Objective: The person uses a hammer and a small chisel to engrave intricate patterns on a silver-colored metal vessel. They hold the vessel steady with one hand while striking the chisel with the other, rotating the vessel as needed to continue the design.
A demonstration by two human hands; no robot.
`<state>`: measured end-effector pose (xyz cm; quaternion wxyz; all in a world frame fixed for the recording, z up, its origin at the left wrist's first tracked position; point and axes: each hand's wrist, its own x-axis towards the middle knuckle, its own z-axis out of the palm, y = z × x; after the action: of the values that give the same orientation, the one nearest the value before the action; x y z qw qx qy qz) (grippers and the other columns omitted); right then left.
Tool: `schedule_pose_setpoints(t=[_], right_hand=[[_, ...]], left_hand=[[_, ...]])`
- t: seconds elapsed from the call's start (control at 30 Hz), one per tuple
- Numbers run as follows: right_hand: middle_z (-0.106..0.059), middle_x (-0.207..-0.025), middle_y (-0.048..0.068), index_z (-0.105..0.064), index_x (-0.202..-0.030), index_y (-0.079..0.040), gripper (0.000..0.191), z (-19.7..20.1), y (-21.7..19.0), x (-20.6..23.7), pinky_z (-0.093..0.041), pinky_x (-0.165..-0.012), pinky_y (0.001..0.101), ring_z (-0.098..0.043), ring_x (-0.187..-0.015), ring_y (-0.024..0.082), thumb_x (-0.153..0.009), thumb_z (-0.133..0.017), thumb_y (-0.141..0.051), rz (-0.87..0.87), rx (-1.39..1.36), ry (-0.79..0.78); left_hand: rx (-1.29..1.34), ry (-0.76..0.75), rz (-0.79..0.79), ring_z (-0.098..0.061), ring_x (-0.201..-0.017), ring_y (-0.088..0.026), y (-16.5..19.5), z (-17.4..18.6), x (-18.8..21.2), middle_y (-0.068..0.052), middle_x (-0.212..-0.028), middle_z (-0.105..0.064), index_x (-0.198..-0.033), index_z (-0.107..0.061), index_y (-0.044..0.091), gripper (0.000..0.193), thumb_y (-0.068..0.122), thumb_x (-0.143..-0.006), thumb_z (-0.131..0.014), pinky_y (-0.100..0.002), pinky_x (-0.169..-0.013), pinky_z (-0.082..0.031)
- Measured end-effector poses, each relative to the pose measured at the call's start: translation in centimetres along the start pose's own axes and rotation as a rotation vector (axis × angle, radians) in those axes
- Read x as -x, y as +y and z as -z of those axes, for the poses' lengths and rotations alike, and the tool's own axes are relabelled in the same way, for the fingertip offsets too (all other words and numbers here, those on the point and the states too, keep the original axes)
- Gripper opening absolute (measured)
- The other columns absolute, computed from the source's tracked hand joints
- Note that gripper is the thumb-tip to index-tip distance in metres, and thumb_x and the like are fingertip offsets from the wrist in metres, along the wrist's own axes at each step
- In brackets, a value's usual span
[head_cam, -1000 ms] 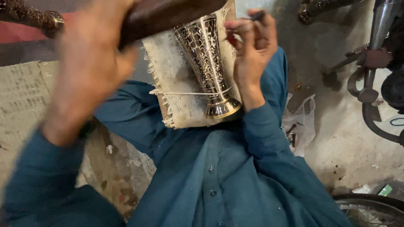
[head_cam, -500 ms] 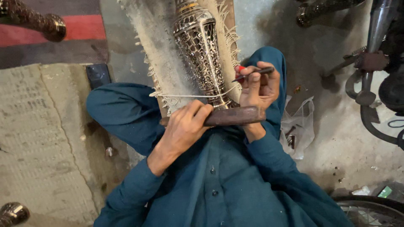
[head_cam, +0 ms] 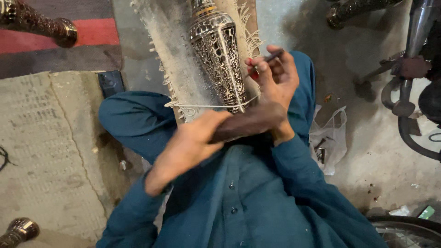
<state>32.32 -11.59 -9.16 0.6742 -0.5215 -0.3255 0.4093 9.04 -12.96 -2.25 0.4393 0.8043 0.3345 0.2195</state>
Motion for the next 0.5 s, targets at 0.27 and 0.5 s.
schedule_pose_setpoints(t=[0.27, 0.5], right_hand=[[-0.074, -0.105, 0.015, -0.058, -0.131, 0.0, 0.02, -3.0, -1.0, -3.4, -0.064, -0.095, 0.034, -0.076, -0.104, 0.023, -0.112, -0.063, 0.002, 0.147, -0.018, -0.323], [-0.077, -0.114, 0.017, -0.056, -0.134, -0.001, 0.023, -3.8, -1.1, -3.7, -0.064, -0.093, 0.0308, -0.076, -0.102, 0.019, -0.113, -0.064, -0.001, 0.212, 0.035, -0.383]], left_hand=[[-0.084, 0.234, 0.386, -0.074, -0.109, -0.031, -3.2, 7.6, -0.5, -0.022, -0.116, -0.073, -0.146, -0.048, 0.005, 0.066, 0.018, -0.09, -0.079, -0.04, -0.088, -0.058], [-0.122, 0.127, 0.18, -0.072, -0.1, -0.035, -1.5, 12.9, -3.4, -0.021, -0.11, -0.067, -0.151, -0.039, 0.008, 0.066, 0.007, -0.092, -0.071, -0.042, -0.087, -0.056]])
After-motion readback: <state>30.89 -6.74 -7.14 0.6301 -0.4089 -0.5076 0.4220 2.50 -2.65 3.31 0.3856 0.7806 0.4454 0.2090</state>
